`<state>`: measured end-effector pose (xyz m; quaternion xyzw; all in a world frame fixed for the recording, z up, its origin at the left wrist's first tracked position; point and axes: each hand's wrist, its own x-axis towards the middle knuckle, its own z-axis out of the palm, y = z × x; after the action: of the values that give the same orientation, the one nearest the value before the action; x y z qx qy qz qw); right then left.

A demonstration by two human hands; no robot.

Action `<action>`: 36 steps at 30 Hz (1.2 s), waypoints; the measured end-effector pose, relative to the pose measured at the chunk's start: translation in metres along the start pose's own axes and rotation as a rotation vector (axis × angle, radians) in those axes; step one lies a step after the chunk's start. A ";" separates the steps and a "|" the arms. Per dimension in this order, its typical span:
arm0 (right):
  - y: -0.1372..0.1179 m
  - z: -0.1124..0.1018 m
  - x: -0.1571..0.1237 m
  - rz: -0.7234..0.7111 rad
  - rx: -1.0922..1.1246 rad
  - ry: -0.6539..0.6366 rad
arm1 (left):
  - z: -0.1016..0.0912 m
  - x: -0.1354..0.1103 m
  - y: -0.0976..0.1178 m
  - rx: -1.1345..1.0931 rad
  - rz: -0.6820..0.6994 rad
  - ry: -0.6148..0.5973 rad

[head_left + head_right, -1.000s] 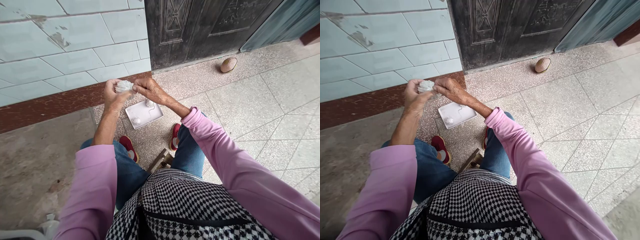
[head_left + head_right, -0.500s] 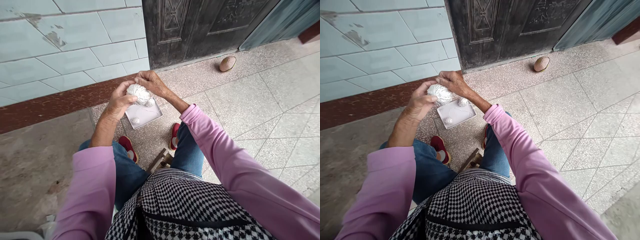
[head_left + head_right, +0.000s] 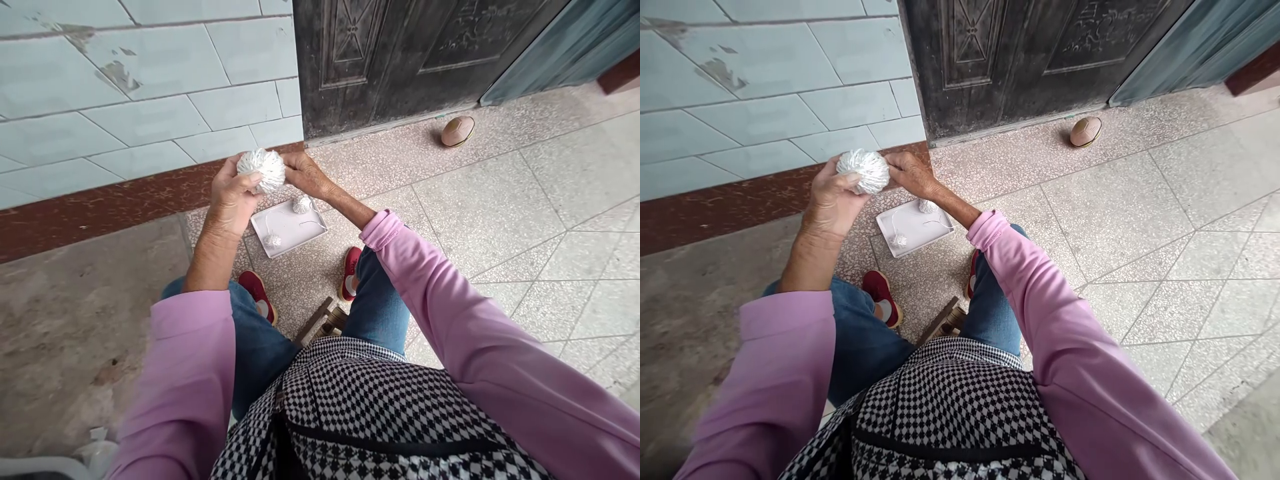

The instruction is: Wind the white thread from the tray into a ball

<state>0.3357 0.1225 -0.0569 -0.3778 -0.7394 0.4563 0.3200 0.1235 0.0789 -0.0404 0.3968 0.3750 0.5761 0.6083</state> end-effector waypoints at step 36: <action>-0.023 -0.016 0.000 0.143 0.125 0.084 | 0.007 -0.010 0.008 0.077 -0.057 -0.188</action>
<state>0.3423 0.1227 -0.0294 -0.4278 -0.6665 0.5069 0.3402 0.1266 0.0689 -0.0303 0.4613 0.3492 0.5041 0.6411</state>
